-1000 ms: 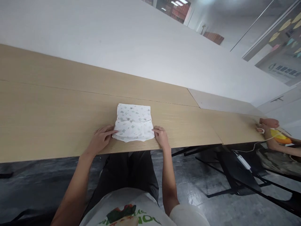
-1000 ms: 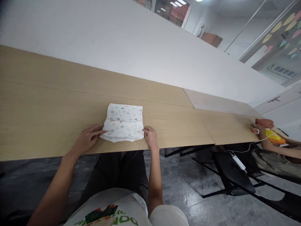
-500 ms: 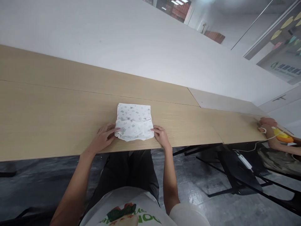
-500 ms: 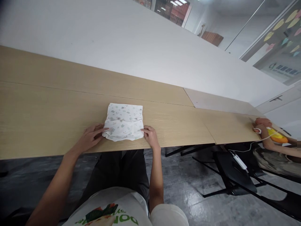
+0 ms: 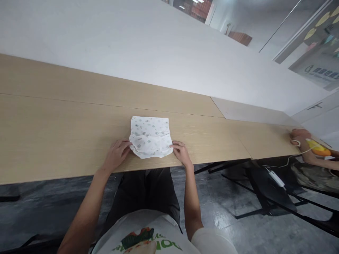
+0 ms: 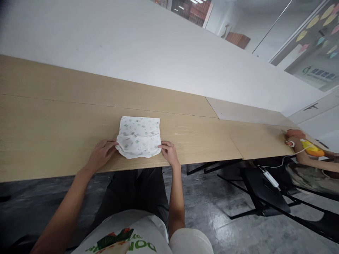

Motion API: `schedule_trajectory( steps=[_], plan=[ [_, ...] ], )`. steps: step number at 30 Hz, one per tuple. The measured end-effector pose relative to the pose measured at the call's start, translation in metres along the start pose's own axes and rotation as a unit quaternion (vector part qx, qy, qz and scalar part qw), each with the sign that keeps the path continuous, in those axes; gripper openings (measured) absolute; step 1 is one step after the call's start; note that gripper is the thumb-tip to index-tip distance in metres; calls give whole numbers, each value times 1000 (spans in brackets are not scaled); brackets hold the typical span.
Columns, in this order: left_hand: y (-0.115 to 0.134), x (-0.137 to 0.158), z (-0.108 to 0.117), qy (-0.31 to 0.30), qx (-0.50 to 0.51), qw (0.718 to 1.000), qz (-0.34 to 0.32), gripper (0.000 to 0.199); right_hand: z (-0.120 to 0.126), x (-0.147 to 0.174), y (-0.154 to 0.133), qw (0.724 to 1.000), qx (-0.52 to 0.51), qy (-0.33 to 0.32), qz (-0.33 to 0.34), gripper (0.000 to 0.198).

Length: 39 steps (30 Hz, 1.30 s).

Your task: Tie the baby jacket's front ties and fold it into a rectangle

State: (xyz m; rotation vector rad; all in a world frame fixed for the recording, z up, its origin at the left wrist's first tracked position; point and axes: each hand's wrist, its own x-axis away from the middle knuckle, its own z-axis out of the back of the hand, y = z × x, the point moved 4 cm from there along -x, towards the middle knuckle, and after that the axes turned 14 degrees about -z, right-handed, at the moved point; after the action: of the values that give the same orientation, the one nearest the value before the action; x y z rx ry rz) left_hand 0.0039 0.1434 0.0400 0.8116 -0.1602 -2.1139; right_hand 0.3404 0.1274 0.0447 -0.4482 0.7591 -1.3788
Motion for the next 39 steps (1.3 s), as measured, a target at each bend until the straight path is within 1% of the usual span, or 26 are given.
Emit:
schedule_trajectory(
  steps=[3, 6, 8, 10, 12, 15, 18, 20, 24, 27, 34, 36, 39],
  plan=[
    [2, 2, 0, -18, 3, 1000, -5, 34, 2, 0, 0, 1000, 3, -4, -3, 36],
    [0, 5, 3, -28, 10, 999, -14, 37, 5, 0, -1, 1000, -10, -10, -11, 45],
    [-3, 6, 7, -23, 20, 999, -16, 39, 6, -2, -4, 999, -24, 10, -27, 48],
    [-6, 6, 9, -13, 28, 999, -11, 40, 2, -5, -11, 997, -29, 48, -55, 43],
    [-7, 4, 9, -7, 32, 999, -2, 41, -10, -12, -22, 994, -22, 66, -87, 36],
    [-4, 3, 4, -5, 30, 999, 9, 44, -43, -26, -41, 993, 4, 29, -118, 30],
    [0, 4, -1, -5, 28, 1000, 5, 47, -66, -39, -53, 991, 17, 20, -134, 31],
    [3, 5, -2, -8, 26, 1000, -1, 49, -71, -43, -54, 989, 5, 27, -144, 36],
    [3, 8, 0, -10, 33, 999, -1, 51, -62, -43, -51, 988, -35, 50, -143, 37],
    [1, 8, -1, -15, 39, 999, -4, 48, -55, -41, -49, 989, -32, 56, -136, 37],
    [-2, 12, -5, -11, 32, 999, -29, 50, -60, -38, -48, 990, 9, 30, -137, 37],
    [-4, 14, -3, -11, 36, 999, -34, 48, -53, -36, -43, 990, 9, 46, -132, 35],
    [-10, 17, 1, -14, 42, 998, -35, 46, -31, -30, -31, 992, 18, 76, -96, 35]
  ],
)
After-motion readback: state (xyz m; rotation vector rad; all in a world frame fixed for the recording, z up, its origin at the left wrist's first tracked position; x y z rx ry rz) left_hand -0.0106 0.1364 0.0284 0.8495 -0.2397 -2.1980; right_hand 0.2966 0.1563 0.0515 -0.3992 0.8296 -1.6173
